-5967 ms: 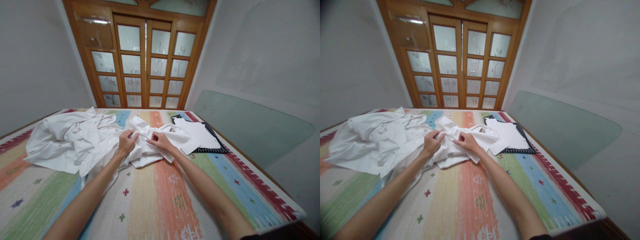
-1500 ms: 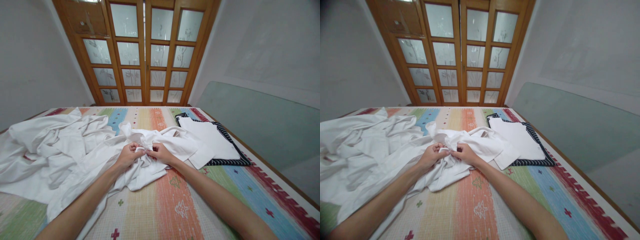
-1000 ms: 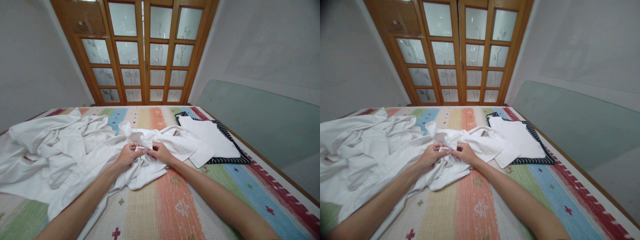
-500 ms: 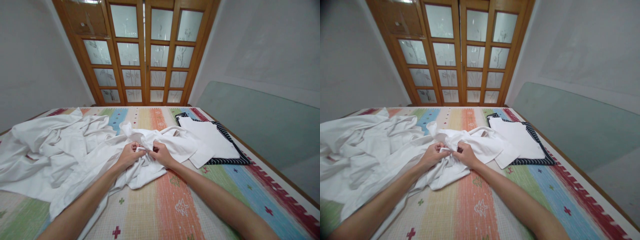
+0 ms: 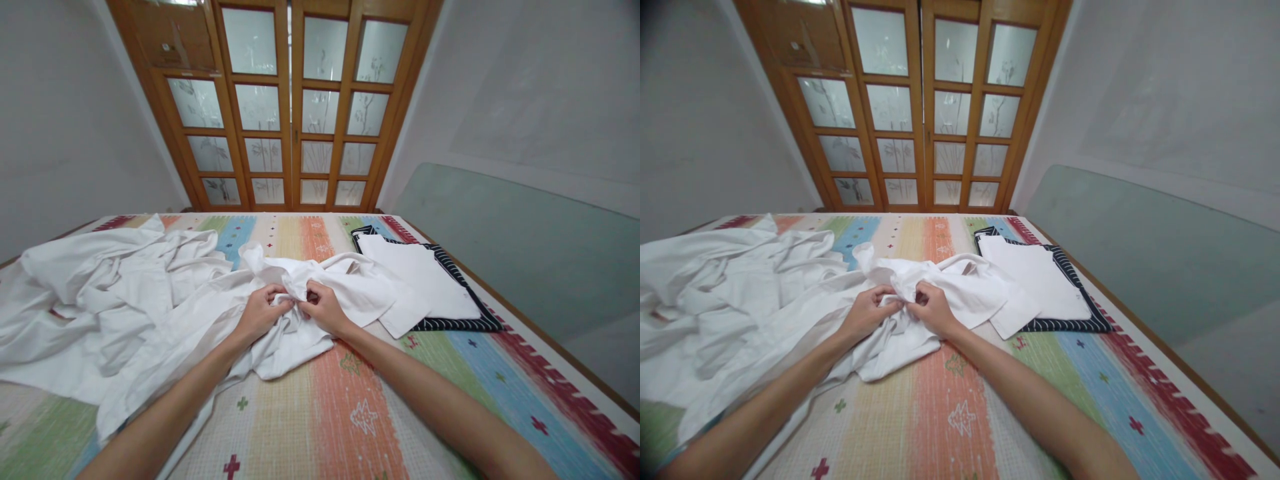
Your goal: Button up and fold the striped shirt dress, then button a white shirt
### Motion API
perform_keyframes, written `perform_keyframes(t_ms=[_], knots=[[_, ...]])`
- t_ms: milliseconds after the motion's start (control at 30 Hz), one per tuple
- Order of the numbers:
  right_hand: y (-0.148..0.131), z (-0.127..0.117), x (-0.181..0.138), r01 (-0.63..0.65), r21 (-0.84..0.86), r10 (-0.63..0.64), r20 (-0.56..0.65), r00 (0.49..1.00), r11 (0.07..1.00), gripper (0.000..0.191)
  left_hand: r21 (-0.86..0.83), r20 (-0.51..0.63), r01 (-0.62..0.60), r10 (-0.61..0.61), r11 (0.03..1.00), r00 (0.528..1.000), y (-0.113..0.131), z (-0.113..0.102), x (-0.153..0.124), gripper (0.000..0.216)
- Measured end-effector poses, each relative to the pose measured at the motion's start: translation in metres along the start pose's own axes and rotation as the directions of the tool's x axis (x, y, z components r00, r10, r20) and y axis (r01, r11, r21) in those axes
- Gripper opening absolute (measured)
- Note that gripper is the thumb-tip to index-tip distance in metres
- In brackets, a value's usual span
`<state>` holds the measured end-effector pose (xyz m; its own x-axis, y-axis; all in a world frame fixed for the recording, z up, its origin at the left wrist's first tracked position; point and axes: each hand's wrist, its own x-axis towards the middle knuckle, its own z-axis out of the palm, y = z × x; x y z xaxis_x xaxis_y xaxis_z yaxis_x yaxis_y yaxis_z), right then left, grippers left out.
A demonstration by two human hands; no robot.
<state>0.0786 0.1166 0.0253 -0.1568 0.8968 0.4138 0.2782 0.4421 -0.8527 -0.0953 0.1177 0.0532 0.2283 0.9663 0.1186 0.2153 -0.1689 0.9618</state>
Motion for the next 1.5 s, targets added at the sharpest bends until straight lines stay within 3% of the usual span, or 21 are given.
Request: perform_keyframes(t_ms=[100, 300, 667, 1000, 1100, 1233, 1333, 1400, 1500], knots=[[-0.001, -0.001, 0.001, -0.006, 0.014, 0.006, 0.017, 1.0, 1.0, 0.017, 0.028, -0.018, -0.001, 0.001, 1.0, 1.0, 0.0, 0.0, 0.0, 0.026], [0.0, 0.0, 0.0, -0.004, 0.02, 0.003, 0.021, 1.0, 1.0, 0.019, -0.046, 0.016, 0.125, -0.124, 0.991, 0.992, -0.005, -0.002, 0.001, 0.036], [0.001, 0.001, -0.001, -0.024, -0.031, 0.024, 0.016, 1.0, 0.999, 0.023, -0.111, 0.003, 0.177, -0.178, 0.978, 0.984, -0.001, 0.0, 0.0, 0.036], [0.006, 0.004, -0.001, -0.147, 0.089, 0.145, 0.022, 0.989, 0.985, 0.019, -0.125, -0.022, 0.182, -0.186, 0.975, 0.982, -0.004, 0.002, 0.0, 0.048], [0.005, 0.006, 0.0, -0.21, 0.184, 0.224, -0.055, 0.973, 0.96, 0.011, -0.135, -0.006, 0.157, -0.16, 0.978, 0.987, -0.005, 0.001, -0.001, 0.049], [0.004, -0.004, 0.01, -0.22, 0.244, 0.291, -0.309, 0.905, 0.944, 0.011, -0.086, 0.015, 0.094, -0.093, 0.992, 0.996, -0.003, -0.008, -0.004, 0.044], [0.001, -0.029, 0.026, -0.148, 0.128, 0.196, -0.572, 0.797, 0.981, 0.016, 0.032, 0.024, -0.015, 0.015, 0.999, 1.0, 0.006, -0.021, -0.009, 0.036], [-0.001, -0.052, 0.036, -0.12, 0.021, 0.104, -0.658, 0.746, 0.993, 0.019, 0.126, 0.035, -0.141, 0.137, 0.982, 0.99, 0.015, -0.031, -0.015, 0.03], [-0.004, -0.083, 0.045, -0.164, -0.138, 0.052, -0.591, 0.805, 0.977, 0.022, 0.329, 0.065, -0.276, 0.27, 0.903, 0.961, 0.028, -0.05, -0.03, 0.023]])
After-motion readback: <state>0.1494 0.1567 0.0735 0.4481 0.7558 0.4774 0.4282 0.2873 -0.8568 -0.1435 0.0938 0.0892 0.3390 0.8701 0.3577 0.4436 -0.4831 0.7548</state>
